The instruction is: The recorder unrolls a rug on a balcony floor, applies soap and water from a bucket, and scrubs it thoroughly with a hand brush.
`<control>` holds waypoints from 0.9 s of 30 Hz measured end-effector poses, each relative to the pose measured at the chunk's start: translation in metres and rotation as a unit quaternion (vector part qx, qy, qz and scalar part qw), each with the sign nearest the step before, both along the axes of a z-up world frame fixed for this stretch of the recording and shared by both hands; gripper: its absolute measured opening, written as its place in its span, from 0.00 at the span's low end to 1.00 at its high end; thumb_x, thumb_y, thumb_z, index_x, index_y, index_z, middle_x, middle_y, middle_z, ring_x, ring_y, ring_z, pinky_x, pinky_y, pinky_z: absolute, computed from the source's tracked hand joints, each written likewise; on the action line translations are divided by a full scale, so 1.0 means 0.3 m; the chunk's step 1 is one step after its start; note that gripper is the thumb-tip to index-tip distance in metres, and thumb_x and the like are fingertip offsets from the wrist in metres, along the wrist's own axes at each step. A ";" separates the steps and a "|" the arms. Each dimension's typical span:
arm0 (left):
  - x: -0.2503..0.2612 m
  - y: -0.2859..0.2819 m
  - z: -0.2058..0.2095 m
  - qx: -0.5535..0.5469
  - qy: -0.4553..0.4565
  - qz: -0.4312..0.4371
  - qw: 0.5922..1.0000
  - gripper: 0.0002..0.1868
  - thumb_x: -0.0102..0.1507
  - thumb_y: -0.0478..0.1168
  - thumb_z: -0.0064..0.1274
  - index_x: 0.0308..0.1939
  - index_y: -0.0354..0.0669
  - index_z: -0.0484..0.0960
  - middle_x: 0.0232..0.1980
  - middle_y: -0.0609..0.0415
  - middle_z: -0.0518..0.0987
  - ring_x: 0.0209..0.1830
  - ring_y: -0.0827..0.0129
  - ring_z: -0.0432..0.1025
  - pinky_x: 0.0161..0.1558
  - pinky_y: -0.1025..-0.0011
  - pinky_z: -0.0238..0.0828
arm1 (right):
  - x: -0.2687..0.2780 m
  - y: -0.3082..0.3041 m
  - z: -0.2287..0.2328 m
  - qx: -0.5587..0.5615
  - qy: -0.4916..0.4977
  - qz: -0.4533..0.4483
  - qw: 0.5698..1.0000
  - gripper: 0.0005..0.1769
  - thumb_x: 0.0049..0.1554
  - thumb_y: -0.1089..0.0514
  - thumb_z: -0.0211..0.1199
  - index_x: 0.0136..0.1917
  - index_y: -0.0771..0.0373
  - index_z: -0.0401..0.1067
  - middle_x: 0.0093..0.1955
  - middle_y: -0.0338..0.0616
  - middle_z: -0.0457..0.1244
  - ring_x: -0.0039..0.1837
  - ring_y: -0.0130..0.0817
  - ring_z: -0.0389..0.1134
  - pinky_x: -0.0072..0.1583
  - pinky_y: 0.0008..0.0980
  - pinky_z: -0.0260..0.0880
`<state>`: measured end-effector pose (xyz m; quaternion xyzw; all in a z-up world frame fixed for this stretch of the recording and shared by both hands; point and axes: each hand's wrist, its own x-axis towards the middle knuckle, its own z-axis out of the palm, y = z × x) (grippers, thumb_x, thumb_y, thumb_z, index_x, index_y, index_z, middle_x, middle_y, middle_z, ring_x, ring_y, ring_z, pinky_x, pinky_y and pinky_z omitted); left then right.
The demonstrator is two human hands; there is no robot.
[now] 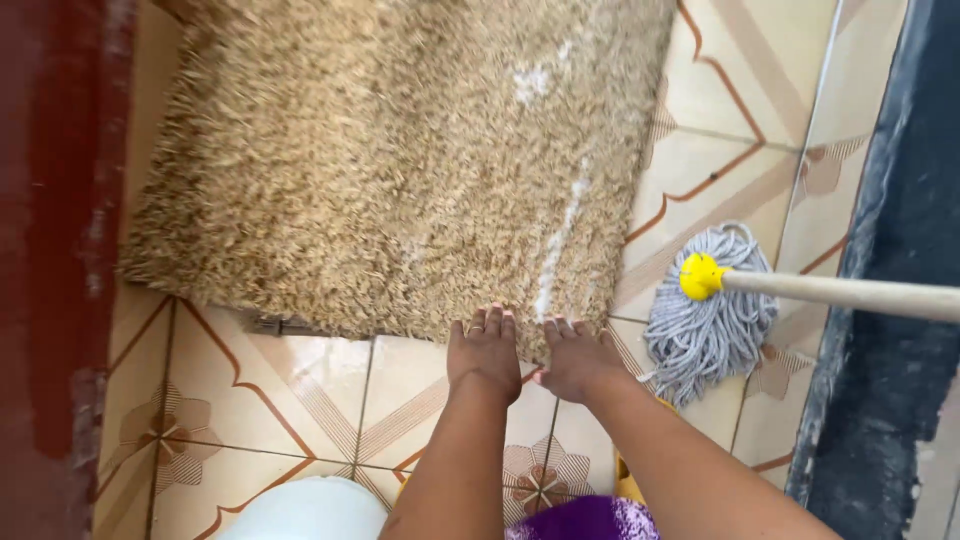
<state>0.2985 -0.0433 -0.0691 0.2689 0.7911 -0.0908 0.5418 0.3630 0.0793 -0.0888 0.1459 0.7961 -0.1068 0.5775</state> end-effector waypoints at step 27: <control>-0.383 -0.047 0.666 0.134 0.184 0.050 0.972 0.43 0.65 0.33 0.38 0.82 0.45 0.35 0.85 0.51 0.36 0.84 0.62 0.32 0.79 0.58 0.29 | -0.492 0.094 0.572 0.143 0.305 -0.041 0.940 0.39 0.60 0.48 0.60 0.79 0.52 0.50 0.86 0.41 0.40 0.85 0.37 0.38 0.81 0.42 0.37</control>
